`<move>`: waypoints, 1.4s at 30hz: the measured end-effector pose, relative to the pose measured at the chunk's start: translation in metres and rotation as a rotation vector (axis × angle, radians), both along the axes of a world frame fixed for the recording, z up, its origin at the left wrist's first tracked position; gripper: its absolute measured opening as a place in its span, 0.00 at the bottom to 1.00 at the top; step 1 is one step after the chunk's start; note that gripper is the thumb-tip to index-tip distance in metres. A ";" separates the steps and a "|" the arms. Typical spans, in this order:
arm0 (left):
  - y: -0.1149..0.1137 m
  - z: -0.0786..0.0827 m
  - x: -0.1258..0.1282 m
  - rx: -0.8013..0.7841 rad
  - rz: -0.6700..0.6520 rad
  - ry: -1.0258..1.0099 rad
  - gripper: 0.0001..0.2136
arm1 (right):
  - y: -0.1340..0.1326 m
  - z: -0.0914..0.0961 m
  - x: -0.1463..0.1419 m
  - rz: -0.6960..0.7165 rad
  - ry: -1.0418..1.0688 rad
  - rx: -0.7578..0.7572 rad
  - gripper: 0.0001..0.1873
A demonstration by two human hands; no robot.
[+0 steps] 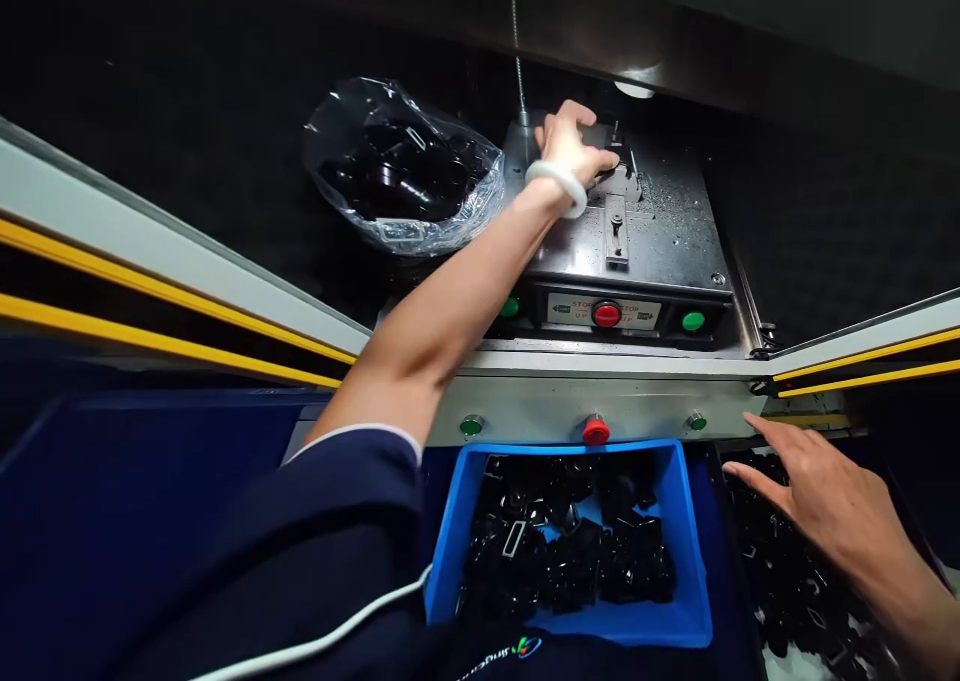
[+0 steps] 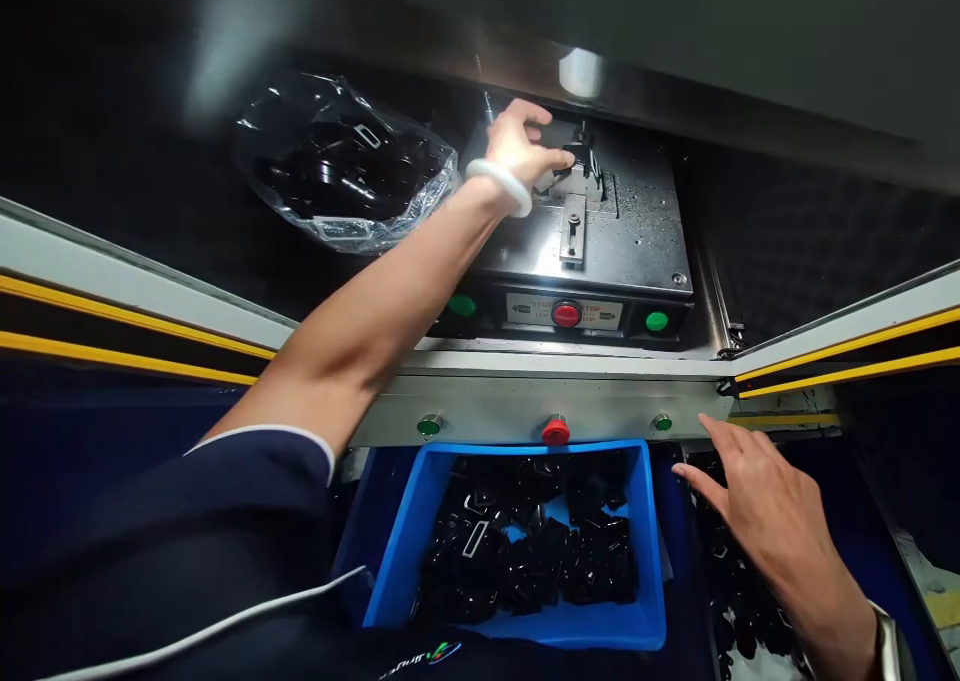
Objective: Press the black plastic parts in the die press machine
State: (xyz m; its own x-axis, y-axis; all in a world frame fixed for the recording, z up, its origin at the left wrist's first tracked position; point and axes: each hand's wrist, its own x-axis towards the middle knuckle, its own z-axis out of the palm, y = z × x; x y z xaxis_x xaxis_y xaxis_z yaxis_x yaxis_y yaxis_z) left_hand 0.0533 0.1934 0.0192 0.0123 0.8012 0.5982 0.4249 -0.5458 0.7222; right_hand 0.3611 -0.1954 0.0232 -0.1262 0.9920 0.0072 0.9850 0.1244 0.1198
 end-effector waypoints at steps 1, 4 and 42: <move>-0.024 -0.001 -0.008 -0.021 0.031 0.029 0.21 | -0.003 -0.007 -0.001 -0.001 0.028 -0.031 0.31; -0.123 -0.015 -0.041 -0.068 0.004 0.075 0.08 | 0.007 -0.031 -0.012 0.013 0.149 -0.099 0.23; -0.381 -0.190 -0.037 -0.982 -1.001 0.635 0.14 | -0.038 -0.164 -0.161 0.156 0.183 -0.742 0.15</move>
State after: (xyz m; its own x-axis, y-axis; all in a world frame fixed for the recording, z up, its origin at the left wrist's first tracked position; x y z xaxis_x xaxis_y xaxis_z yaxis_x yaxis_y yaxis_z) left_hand 0.0164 -0.1873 -0.1706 0.8089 0.3720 -0.4553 0.5531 -0.2188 0.8039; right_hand 0.1996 -0.2332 -0.1405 -0.3258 0.7160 -0.6173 0.9454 0.2474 -0.2120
